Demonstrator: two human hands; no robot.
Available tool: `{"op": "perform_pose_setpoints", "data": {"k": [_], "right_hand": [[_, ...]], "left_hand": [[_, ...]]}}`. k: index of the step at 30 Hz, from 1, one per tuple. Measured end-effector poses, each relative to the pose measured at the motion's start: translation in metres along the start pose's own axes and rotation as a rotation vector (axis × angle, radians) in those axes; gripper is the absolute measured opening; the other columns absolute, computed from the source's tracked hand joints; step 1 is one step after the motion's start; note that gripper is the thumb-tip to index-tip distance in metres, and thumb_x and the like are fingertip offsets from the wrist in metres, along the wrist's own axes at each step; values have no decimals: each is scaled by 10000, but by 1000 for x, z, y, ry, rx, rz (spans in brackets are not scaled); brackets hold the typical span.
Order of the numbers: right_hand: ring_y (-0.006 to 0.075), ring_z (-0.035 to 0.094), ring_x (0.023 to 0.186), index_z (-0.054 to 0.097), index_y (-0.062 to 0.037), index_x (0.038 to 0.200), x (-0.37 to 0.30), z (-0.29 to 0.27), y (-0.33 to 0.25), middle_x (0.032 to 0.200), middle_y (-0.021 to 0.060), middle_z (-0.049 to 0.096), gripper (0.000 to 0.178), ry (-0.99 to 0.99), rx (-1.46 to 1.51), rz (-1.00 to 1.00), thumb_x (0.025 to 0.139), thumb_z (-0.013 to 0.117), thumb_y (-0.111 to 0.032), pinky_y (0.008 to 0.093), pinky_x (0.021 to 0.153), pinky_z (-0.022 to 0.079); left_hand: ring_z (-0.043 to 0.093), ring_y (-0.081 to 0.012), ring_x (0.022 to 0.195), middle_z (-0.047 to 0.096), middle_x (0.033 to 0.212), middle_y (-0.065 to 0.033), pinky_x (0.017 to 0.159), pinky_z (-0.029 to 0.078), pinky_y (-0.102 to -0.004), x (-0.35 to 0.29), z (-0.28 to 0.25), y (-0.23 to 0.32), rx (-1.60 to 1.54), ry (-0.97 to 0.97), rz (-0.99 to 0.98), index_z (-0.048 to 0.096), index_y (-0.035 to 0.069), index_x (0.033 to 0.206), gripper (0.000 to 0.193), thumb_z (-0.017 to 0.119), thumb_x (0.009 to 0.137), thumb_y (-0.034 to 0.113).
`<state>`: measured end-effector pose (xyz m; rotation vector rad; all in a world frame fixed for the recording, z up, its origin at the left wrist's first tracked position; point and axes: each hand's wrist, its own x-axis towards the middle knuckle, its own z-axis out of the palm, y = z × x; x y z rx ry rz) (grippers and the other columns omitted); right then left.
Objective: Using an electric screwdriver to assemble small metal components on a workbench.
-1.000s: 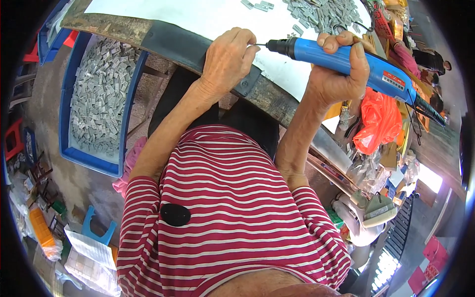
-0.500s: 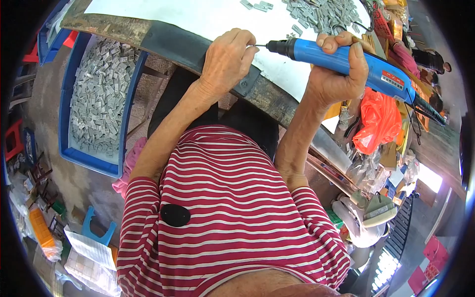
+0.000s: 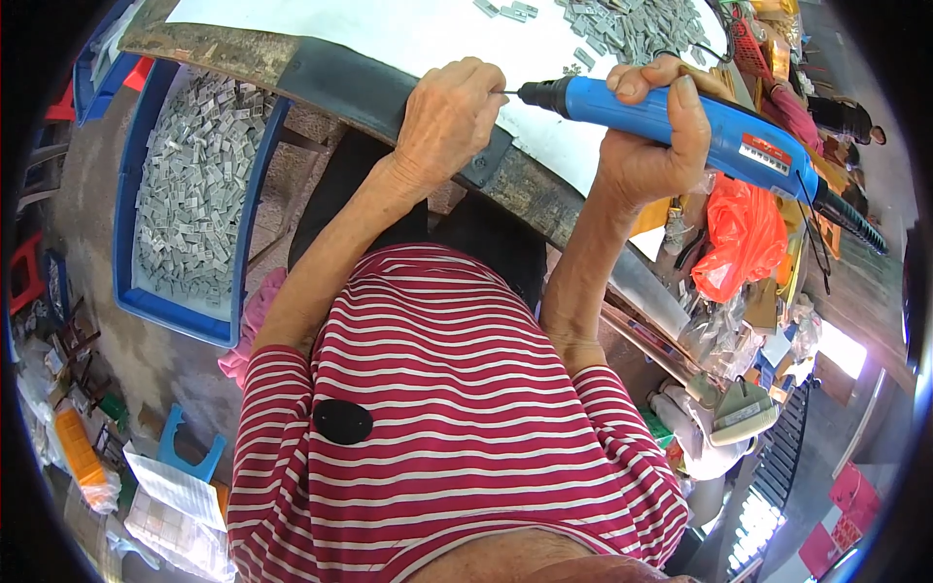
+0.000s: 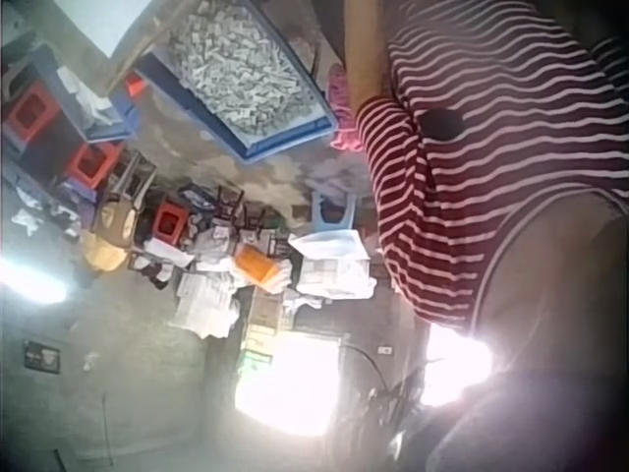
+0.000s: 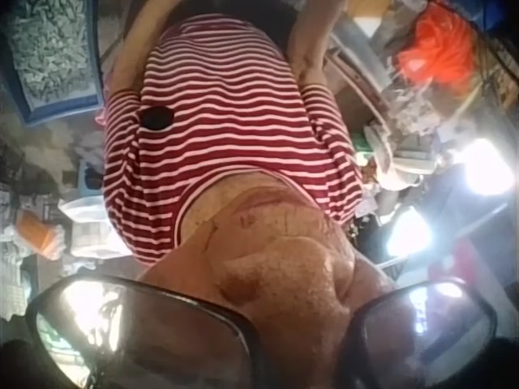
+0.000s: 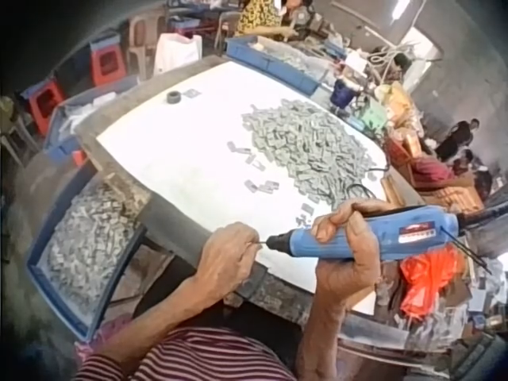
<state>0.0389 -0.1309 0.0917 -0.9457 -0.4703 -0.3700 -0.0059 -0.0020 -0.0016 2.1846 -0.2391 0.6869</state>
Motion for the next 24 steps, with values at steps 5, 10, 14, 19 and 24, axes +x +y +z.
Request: {"op": "perform_pose_setpoints", "data": {"k": [5, 10, 14, 19, 24], "right_hand": [[209, 555, 499, 505, 54, 854, 0, 1, -2, 671, 168, 567, 135, 14, 3, 7, 737, 536, -6, 349, 535, 500], [209, 553, 504, 501, 51, 866, 2, 0, -6, 663, 165, 563, 146, 18, -12, 15, 741, 533, -18, 350, 541, 496], [207, 544, 499, 499, 48, 875, 4, -2, -11, 662, 163, 562, 149, 33, 0, 11, 747, 526, -23, 352, 534, 491], [205, 540, 505, 491, 36, 890, 7, -10, -15, 686, 162, 566, 152, 12, -18, 2, 757, 519, -31, 356, 536, 488], [212, 513, 590, 541, -85, 970, 8, -16, -16, 773, 140, 580, 202, -21, -33, 66, 773, 501, -96, 392, 614, 406]], "left_hand": [[566, -214, 645, 585, 758, -91, 582, 446, -322, 1, -1, 0, -1, -13, -9, 587, 11, 829, 91, 620, 768, 69], [543, -272, 661, 560, 759, -125, 648, 425, -373, 0, 1, 0, -82, 10, -35, 557, 10, 840, 133, 609, 738, 78], [565, -279, 702, 570, 789, -143, 666, 449, -375, 2, -4, 2, -90, -17, -44, 563, -6, 882, 167, 601, 739, 70], [545, -175, 684, 577, 819, -89, 585, 463, -279, 8, -10, -1, -136, -82, -72, 580, 8, 954, 220, 632, 753, 78], [537, -170, 676, 575, 817, -84, 581, 455, -288, 9, -1, 3, -150, -67, -61, 584, 10, 936, 214, 642, 746, 86]]}}
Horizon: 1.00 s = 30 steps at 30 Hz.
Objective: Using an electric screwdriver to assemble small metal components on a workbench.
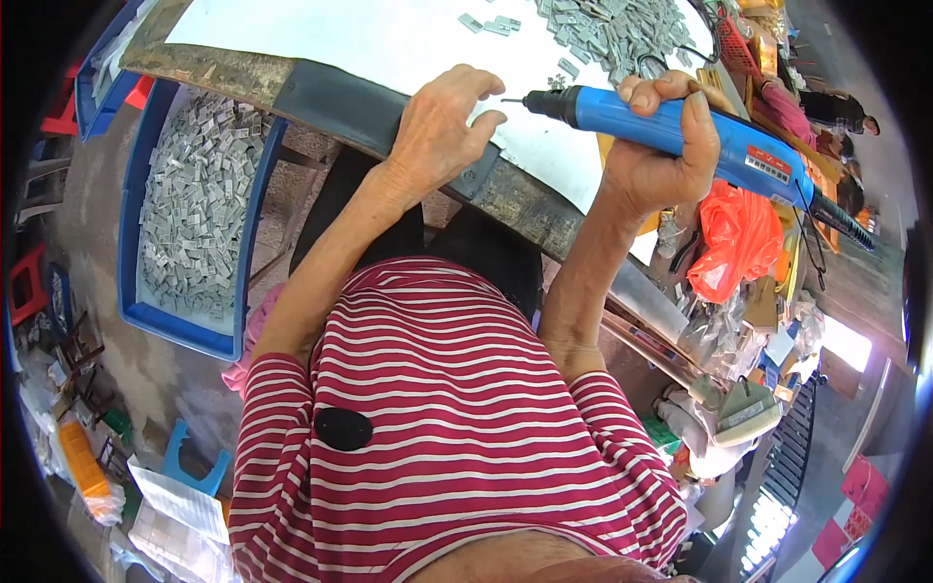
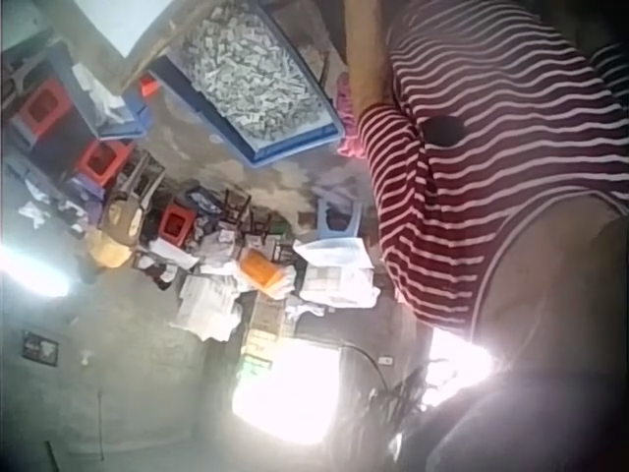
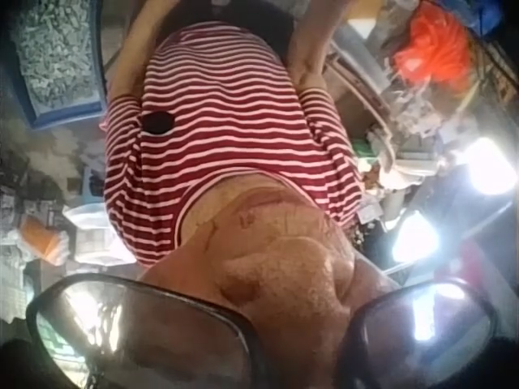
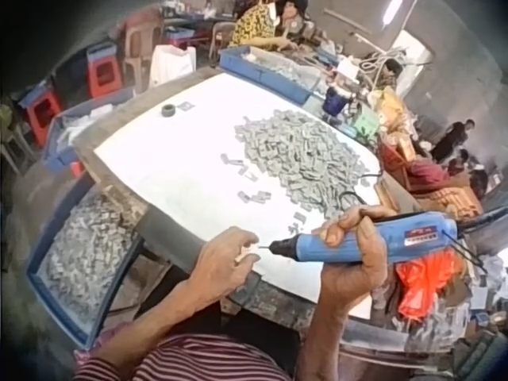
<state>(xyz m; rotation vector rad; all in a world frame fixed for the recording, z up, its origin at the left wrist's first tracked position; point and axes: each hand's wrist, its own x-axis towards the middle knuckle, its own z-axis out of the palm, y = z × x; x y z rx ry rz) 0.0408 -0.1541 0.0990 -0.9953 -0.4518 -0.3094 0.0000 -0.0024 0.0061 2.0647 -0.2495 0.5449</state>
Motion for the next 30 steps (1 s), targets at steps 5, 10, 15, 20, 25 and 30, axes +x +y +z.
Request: {"op": "perform_pose_setpoints", "data": {"k": [5, 10, 15, 20, 25, 30], "right_hand": [[209, 513, 591, 540, -78, 966, 0, -1, 1, 767, 134, 582, 200, 1, 0, 3, 770, 501, -95, 391, 617, 409], [209, 514, 588, 537, -74, 949, 0, -3, 1, 766, 133, 583, 185, 8, -9, 9, 768, 506, -96, 391, 619, 412], [210, 516, 582, 536, -75, 921, -1, 0, 2, 761, 129, 581, 157, 26, -20, 17, 768, 514, -103, 391, 621, 416], [210, 519, 583, 536, -74, 918, -1, 0, 3, 762, 127, 581, 155, 25, -12, 25, 767, 519, -102, 391, 623, 417], [209, 519, 585, 535, -74, 916, -1, 0, 4, 760, 125, 582, 153, 34, 3, 31, 765, 524, -102, 392, 626, 418], [208, 521, 583, 536, -79, 918, -1, -1, 4, 762, 126, 586, 153, 7, -20, 28, 767, 520, -97, 390, 627, 417]], "left_hand": [[533, -167, 661, 572, 800, -79, 566, 445, -290, 1, 6, 0, -15, 28, 8, 586, 9, 904, 184, 644, 751, 92], [532, -162, 649, 571, 779, -79, 560, 444, -287, 0, 6, 1, -45, 15, -22, 584, 8, 896, 164, 633, 773, 105], [535, -158, 651, 573, 785, -77, 568, 451, -285, 0, 6, 0, -41, 17, -22, 584, 8, 899, 165, 627, 780, 112], [544, -158, 656, 579, 796, -75, 577, 459, -283, 0, 6, -1, -49, 21, -11, 584, 10, 900, 163, 624, 786, 119], [559, -162, 670, 584, 791, -79, 575, 462, -284, -1, 6, -1, -41, 2, -36, 586, 12, 894, 154, 620, 792, 122], [567, -163, 672, 588, 779, -81, 580, 466, -280, -2, 5, -2, -44, -20, -68, 587, 11, 887, 149, 620, 794, 122]]}}
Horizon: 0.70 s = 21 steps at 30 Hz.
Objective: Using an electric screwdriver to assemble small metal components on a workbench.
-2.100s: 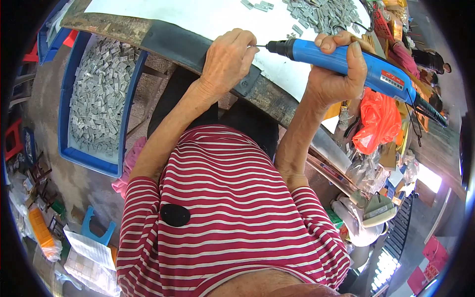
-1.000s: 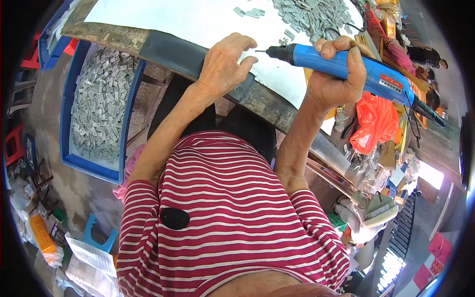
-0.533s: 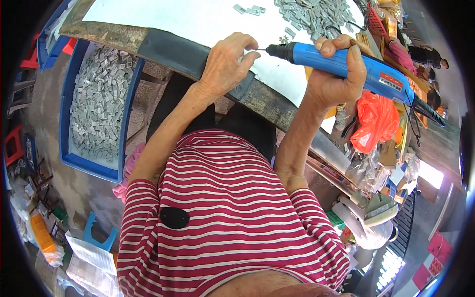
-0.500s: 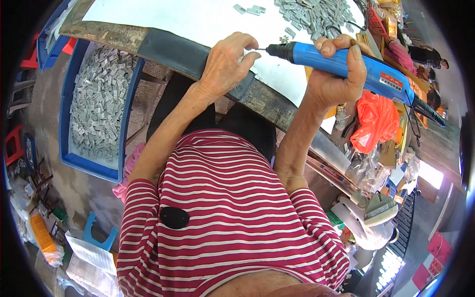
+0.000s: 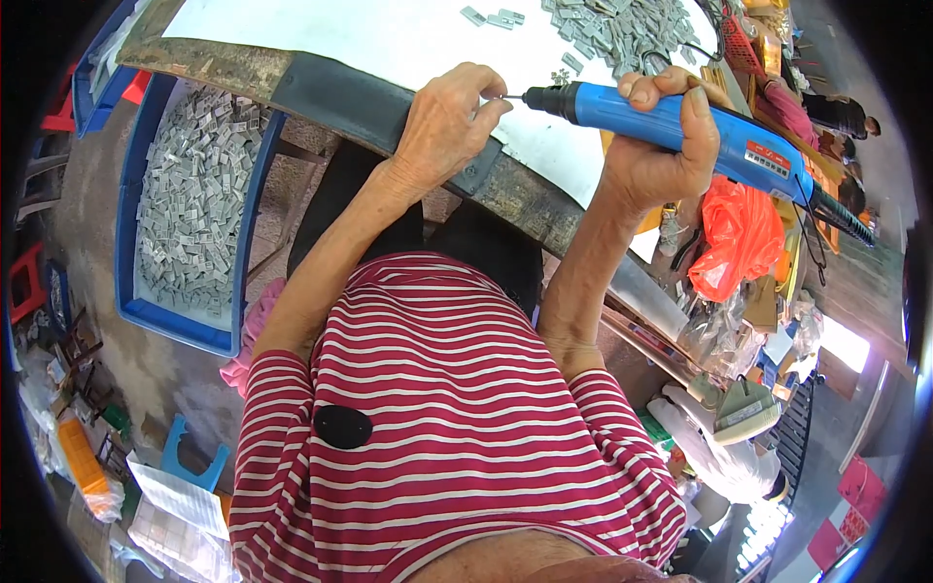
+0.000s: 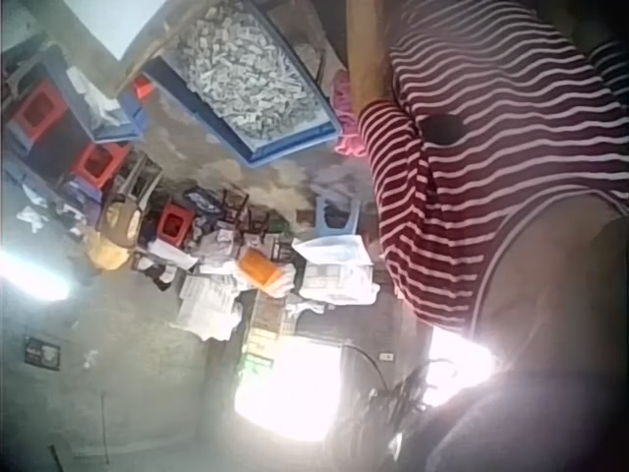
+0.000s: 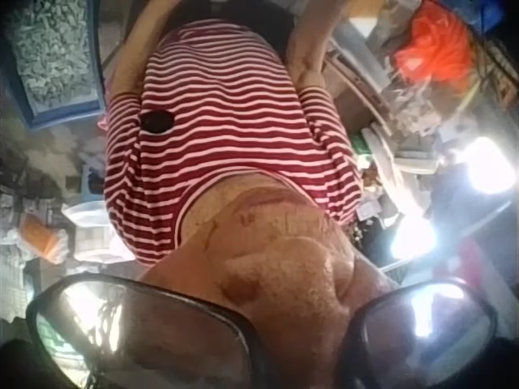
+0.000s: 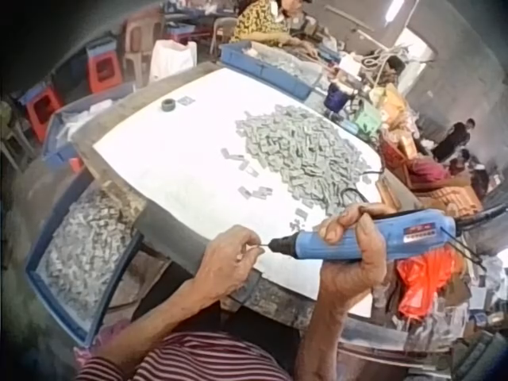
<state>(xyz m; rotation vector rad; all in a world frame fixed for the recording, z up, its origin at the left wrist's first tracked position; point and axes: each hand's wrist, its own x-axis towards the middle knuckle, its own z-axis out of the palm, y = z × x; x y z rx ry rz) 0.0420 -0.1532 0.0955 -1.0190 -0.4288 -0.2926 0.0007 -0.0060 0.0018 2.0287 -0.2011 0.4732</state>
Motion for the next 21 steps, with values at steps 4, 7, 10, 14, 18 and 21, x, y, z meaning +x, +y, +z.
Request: {"op": "perform_pose_setpoints", "data": {"k": [4, 7, 10, 14, 18, 21], "right_hand": [[209, 523, 585, 540, -79, 918, -1, 1, 1, 762, 127, 586, 153, 4, 6, 14, 768, 517, -93, 387, 627, 415], [210, 523, 589, 542, -76, 911, -1, 1, 1, 761, 126, 585, 147, 0, 2, 9, 767, 517, -89, 386, 626, 414], [212, 522, 589, 544, -73, 913, -1, 1, 2, 759, 129, 584, 149, -4, 5, 22, 767, 516, -89, 388, 625, 412], [218, 521, 590, 535, -65, 946, -1, -1, 0, 762, 139, 576, 178, -9, -32, 13, 772, 508, -86, 391, 620, 411], [202, 545, 524, 506, 40, 892, 1, 5, 3, 689, 156, 565, 146, -5, 83, -18, 759, 520, -21, 351, 554, 485], [205, 544, 524, 508, 38, 898, 2, 5, 3, 692, 161, 565, 152, -79, 59, -46, 755, 521, -13, 354, 550, 484]], "left_hand": [[573, -164, 673, 591, 780, -84, 585, 468, -278, -1, 0, 0, -1, -1, -6, 587, 10, 882, 145, 620, 794, 120], [570, -164, 669, 592, 780, -84, 584, 468, -278, -1, 1, -2, 14, 10, 21, 587, 9, 884, 145, 621, 794, 117], [568, -164, 661, 592, 780, -83, 585, 468, -278, -2, -1, -2, 27, 8, 18, 586, 8, 881, 144, 621, 795, 117], [565, -164, 654, 590, 771, -79, 583, 467, -279, -1, 2, -1, 29, 5, 50, 586, 10, 879, 141, 622, 794, 116], [567, -164, 653, 585, 742, -77, 579, 464, -280, -1, 1, -1, 25, -20, 38, 590, 11, 869, 129, 621, 795, 111], [568, -171, 644, 585, 733, -80, 574, 460, -286, -1, 0, -2, 25, -36, 40, 592, 9, 860, 118, 618, 793, 103]]}}
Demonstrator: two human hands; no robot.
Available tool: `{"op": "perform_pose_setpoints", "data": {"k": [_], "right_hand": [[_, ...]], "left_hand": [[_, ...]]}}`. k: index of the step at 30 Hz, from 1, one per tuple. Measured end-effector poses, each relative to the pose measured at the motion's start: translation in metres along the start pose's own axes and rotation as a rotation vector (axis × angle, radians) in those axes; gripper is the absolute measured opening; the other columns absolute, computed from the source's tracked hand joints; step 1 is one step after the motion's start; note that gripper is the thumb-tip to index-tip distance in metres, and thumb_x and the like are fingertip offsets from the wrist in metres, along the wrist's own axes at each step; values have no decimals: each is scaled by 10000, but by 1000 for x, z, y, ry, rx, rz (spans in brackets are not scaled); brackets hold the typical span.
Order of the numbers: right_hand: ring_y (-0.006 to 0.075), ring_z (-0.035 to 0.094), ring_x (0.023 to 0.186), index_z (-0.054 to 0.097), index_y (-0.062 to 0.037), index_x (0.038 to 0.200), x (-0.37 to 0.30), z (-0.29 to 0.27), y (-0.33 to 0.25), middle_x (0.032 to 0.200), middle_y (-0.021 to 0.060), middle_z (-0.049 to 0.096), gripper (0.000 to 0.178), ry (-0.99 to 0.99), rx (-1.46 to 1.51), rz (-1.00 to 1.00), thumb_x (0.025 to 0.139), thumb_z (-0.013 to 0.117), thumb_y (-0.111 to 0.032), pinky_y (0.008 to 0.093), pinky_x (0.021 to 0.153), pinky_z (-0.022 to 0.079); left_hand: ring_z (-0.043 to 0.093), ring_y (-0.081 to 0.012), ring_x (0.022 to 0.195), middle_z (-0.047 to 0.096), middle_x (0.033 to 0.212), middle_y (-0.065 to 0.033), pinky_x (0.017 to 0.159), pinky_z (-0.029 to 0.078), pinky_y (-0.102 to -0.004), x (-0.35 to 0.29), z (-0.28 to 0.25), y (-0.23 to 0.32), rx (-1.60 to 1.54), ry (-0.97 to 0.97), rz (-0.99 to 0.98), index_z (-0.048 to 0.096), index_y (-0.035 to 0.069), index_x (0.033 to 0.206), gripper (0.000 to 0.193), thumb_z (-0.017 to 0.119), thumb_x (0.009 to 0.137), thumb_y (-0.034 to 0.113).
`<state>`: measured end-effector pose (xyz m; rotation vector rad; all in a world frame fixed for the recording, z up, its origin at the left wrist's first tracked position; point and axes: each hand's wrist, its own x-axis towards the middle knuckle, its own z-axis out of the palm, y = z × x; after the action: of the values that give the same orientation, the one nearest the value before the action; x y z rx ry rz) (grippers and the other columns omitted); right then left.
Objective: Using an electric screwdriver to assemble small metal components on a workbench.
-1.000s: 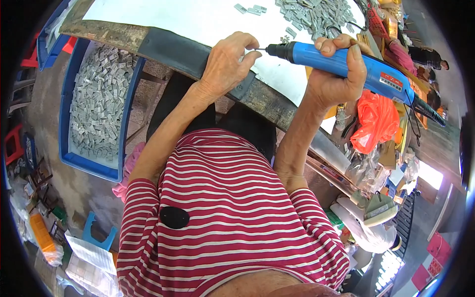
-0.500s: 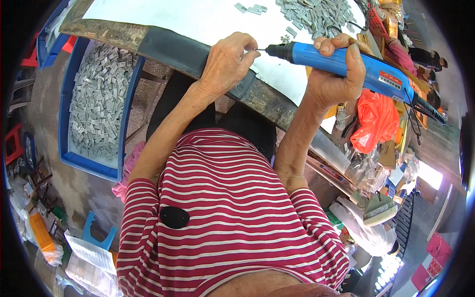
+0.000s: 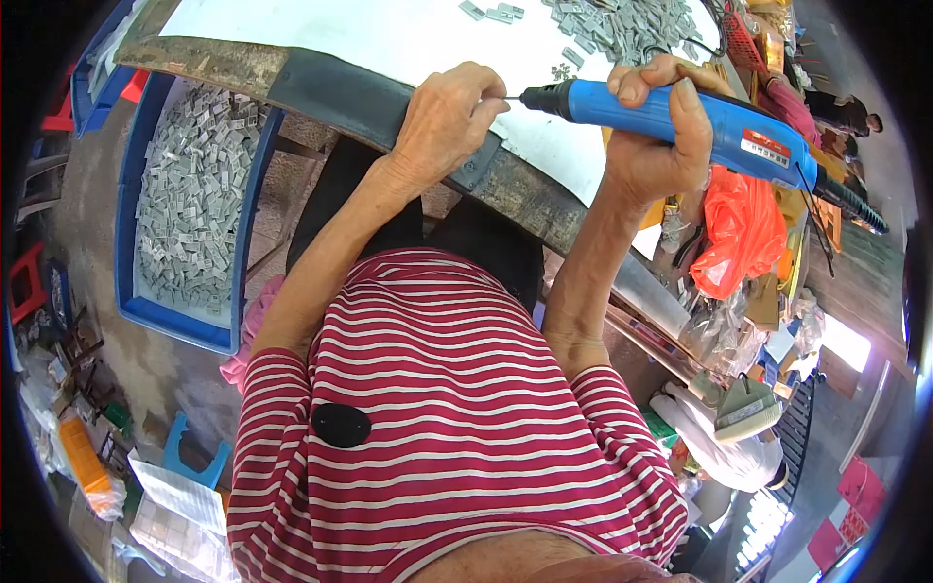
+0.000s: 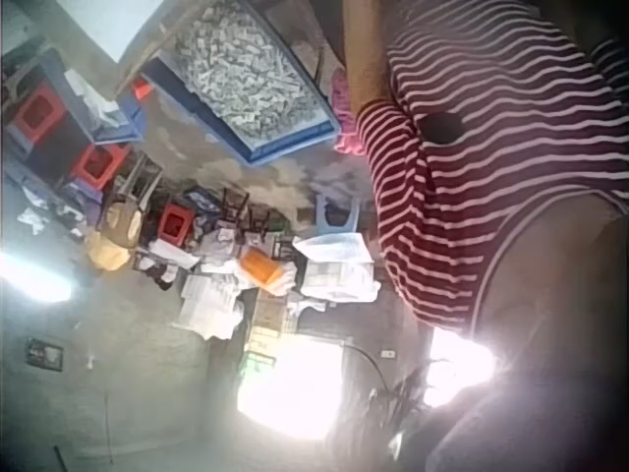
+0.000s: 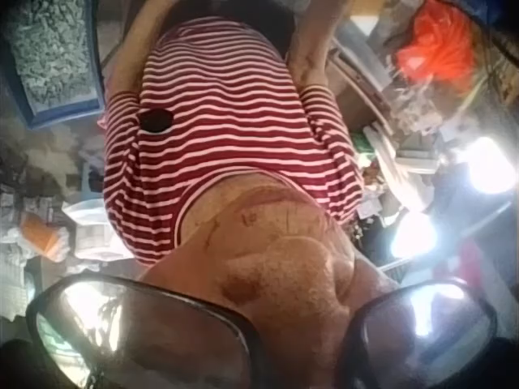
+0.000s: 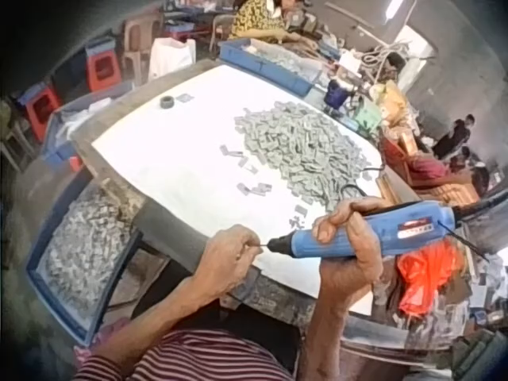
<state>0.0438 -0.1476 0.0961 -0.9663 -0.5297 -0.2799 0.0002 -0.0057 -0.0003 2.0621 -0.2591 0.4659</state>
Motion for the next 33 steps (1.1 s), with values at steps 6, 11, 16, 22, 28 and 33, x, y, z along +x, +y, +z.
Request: {"op": "perform_pose_setpoints", "data": {"k": [6, 11, 16, 22, 28, 33], "right_hand": [[220, 518, 575, 482, 4, 1019, 6, -10, -1, 815, 202, 536, 266, -327, -2, 57, 760, 473, -56, 399, 590, 436], [213, 513, 572, 470, 10, 1028, 12, -12, -2, 814, 202, 531, 273, -426, 19, 79, 762, 470, -55, 385, 581, 434], [207, 511, 574, 472, 7, 1023, 10, -13, 5, 813, 190, 539, 254, -361, 54, 81, 774, 464, -44, 381, 580, 431], [214, 519, 572, 483, -5, 1001, 7, -9, 6, 792, 177, 553, 211, -160, -29, 79, 796, 457, -45, 400, 593, 431], [220, 529, 570, 491, -24, 978, 7, -7, 5, 776, 166, 567, 191, -56, -54, 93, 792, 470, -65, 408, 598, 434], [218, 525, 573, 488, -33, 953, 7, -7, 5, 776, 155, 565, 171, -39, -79, 98, 788, 469, -74, 411, 604, 433]], "left_hand": [[552, -182, 610, 582, 711, -84, 557, 436, -312, 0, 0, -1, 40, -35, 61, 589, 9, 836, 80, 597, 794, 76], [539, -182, 596, 574, 686, -83, 561, 425, -316, 0, -1, -1, 14, -40, 101, 584, 11, 839, 70, 589, 795, 65], [527, -187, 590, 572, 696, -85, 558, 423, -311, -2, -1, 0, -18, -15, 33, 584, 16, 851, 74, 587, 799, 70], [539, -192, 627, 573, 720, -84, 581, 434, -319, -2, -1, 1, 40, -8, 12, 581, 19, 876, 113, 601, 795, 96], [543, -193, 637, 570, 718, -81, 596, 439, -320, -3, 0, -1, 8, -1, -10, 580, 19, 883, 130, 602, 796, 112], [556, -189, 641, 575, 730, -86, 588, 448, -311, -2, 0, -2, 12, 1, -2, 583, 18, 887, 125, 596, 799, 106]]}}
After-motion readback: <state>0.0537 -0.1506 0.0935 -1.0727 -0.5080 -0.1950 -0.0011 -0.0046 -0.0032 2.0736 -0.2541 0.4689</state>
